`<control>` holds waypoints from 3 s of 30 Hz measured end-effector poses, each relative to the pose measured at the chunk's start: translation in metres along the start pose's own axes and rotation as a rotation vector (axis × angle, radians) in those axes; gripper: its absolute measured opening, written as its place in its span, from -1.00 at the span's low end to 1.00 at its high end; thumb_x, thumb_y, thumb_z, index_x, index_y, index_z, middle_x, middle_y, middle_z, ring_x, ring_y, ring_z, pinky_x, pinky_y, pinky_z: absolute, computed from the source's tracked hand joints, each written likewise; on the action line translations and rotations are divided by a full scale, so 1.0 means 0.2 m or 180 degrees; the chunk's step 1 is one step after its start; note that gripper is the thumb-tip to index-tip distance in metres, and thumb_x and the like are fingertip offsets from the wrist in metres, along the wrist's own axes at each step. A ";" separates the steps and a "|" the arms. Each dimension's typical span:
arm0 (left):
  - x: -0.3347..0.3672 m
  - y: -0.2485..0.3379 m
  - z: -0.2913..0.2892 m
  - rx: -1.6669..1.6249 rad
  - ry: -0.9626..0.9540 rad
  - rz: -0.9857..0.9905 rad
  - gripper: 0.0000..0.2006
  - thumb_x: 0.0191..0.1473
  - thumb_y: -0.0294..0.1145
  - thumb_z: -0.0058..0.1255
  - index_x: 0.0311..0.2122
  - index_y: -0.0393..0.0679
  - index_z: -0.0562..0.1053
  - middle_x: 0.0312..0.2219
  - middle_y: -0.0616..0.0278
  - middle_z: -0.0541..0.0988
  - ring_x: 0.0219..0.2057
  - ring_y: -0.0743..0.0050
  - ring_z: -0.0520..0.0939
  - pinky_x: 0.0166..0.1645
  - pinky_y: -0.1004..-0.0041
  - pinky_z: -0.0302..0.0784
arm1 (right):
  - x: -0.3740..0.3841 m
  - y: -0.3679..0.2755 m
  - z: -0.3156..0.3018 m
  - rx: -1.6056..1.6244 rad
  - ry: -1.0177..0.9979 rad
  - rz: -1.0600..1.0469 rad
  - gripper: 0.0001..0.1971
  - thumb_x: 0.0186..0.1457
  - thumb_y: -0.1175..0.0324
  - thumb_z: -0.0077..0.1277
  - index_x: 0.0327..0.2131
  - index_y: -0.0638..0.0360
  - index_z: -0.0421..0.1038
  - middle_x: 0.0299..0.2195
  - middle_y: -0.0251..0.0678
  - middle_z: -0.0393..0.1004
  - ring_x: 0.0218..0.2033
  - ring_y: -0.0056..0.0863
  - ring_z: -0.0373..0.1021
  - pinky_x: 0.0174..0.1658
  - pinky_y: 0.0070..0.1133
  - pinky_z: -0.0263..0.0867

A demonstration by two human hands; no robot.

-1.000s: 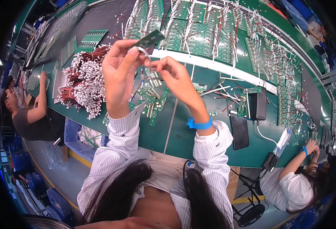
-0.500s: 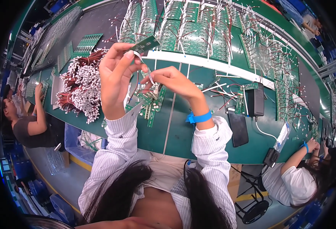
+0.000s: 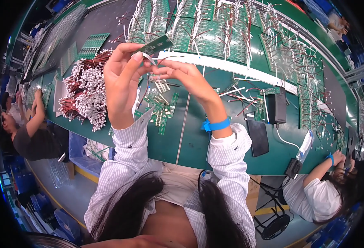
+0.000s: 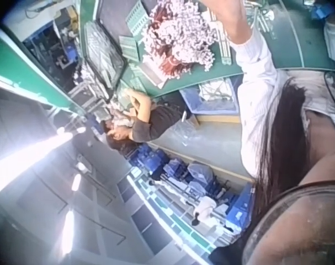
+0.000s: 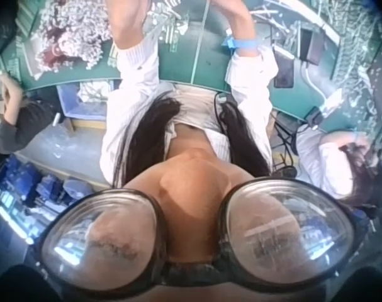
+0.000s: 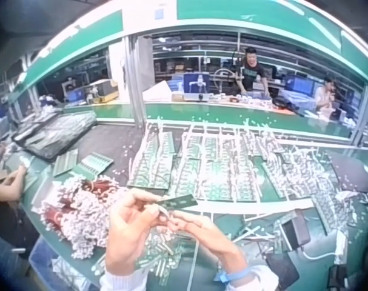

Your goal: The person connects wire harnesses to small printed circuit boards by hand at an assembly line.

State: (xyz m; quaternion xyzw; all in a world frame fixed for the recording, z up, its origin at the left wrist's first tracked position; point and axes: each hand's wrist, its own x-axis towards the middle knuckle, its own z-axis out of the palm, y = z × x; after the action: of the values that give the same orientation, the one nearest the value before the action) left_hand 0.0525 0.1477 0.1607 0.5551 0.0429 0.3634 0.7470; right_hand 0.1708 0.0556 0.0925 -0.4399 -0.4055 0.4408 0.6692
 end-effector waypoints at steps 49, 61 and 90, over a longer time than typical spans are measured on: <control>-0.06 -0.04 0.13 0.1053 -0.0210 0.0087 -0.79 -0.15 -0.73 -0.17 -0.31 -0.37 0.36 -0.41 0.19 0.45 -0.41 0.60 0.49 -0.31 0.63 0.45 | -0.25 -0.30 0.22 -0.4518 0.1776 -0.1947 -0.85 -0.24 0.48 0.07 -0.47 0.19 0.41 -0.70 -0.41 0.31 -0.70 -0.53 0.28 -0.65 -0.61 0.16; -0.07 -0.04 0.13 0.1424 -0.0418 0.0451 -0.79 -0.05 -0.71 -0.26 -0.26 -0.38 0.35 -0.35 0.11 0.47 -0.40 0.58 0.49 -0.29 0.61 0.43 | -0.27 -0.34 0.23 -0.2540 0.1694 -0.0604 -0.93 -0.11 0.49 -0.05 -0.56 0.27 0.40 -0.73 -0.34 0.34 -0.78 -0.65 0.21 -0.70 -0.69 0.05; -0.05 -0.10 0.11 0.3834 -0.0134 0.1744 -0.70 -0.26 -0.65 0.01 -0.28 -0.30 0.38 -0.56 0.11 0.44 -0.51 0.23 0.45 -0.38 0.37 0.36 | -0.23 -0.25 0.20 -0.5414 0.2107 -0.1733 -0.91 -0.21 0.42 0.05 -0.52 0.11 0.37 -0.77 -0.48 0.21 -0.71 -0.61 0.22 -0.65 -0.64 0.08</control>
State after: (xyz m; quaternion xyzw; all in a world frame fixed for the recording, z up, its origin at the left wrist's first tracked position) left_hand 0.0650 0.1219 0.1483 0.8735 0.0813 0.4419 0.1873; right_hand 0.1329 0.0105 0.1430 -0.7723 -0.4688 -0.3199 0.2854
